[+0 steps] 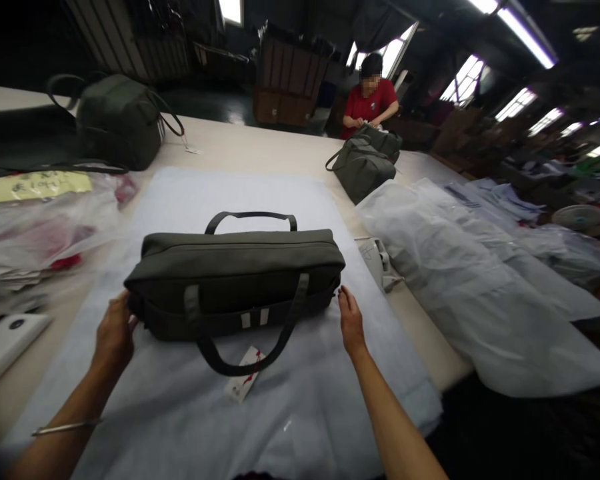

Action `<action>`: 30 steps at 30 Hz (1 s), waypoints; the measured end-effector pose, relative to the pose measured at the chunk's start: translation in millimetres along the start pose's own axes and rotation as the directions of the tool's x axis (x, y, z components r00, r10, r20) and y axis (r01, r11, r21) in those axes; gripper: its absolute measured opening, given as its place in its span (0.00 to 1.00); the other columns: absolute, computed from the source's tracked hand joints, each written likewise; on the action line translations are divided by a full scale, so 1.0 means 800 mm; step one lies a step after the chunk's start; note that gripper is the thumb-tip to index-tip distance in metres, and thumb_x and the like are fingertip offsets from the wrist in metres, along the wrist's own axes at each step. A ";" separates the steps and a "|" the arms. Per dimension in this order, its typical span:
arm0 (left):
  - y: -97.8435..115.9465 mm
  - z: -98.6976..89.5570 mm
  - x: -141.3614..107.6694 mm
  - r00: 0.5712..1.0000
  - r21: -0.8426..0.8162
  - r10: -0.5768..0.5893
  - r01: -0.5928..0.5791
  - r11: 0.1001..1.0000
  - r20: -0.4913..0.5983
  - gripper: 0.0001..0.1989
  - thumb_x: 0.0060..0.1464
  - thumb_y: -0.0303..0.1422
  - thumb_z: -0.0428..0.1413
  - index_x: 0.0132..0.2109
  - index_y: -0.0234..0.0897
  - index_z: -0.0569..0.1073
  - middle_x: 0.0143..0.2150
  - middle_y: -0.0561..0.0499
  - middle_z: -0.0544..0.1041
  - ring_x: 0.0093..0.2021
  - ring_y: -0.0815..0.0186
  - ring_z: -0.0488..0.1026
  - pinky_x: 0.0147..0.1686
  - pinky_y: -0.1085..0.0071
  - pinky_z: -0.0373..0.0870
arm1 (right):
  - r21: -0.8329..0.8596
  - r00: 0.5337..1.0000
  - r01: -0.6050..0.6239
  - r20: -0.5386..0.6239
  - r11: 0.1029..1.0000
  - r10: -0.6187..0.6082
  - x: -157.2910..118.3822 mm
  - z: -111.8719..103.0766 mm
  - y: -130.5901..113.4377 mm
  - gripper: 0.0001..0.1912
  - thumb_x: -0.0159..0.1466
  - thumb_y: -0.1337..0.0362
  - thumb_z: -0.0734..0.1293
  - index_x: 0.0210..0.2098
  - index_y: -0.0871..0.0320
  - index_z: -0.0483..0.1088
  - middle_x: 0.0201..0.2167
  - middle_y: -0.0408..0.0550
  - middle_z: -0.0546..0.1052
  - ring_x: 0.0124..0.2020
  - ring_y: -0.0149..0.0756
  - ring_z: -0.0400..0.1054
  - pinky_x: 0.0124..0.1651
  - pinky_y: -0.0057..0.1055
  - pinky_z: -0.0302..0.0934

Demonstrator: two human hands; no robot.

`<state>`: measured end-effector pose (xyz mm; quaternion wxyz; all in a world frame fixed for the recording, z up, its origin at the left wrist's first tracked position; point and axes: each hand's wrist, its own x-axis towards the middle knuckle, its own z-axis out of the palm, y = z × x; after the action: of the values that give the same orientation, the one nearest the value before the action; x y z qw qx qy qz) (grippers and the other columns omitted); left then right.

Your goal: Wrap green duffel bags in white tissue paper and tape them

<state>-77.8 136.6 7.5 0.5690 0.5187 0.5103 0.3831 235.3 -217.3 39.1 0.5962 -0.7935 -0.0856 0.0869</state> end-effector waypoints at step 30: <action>-0.138 -0.053 -0.301 0.059 0.022 0.354 -0.994 0.108 0.934 0.12 0.60 0.25 0.49 0.28 0.40 0.64 0.26 0.52 0.71 0.27 0.64 0.64 0.28 0.67 0.56 | -0.166 0.233 0.960 0.919 0.223 -0.318 -0.236 -0.123 0.103 0.21 0.65 0.71 0.60 0.54 0.47 0.70 0.53 0.45 0.77 0.56 0.43 0.70 0.59 0.48 0.66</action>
<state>-174.2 -106.2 -54.1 0.1547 0.9771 -0.0568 0.1349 78.2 -376.6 -6.5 0.0881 -0.6999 -0.7066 0.0566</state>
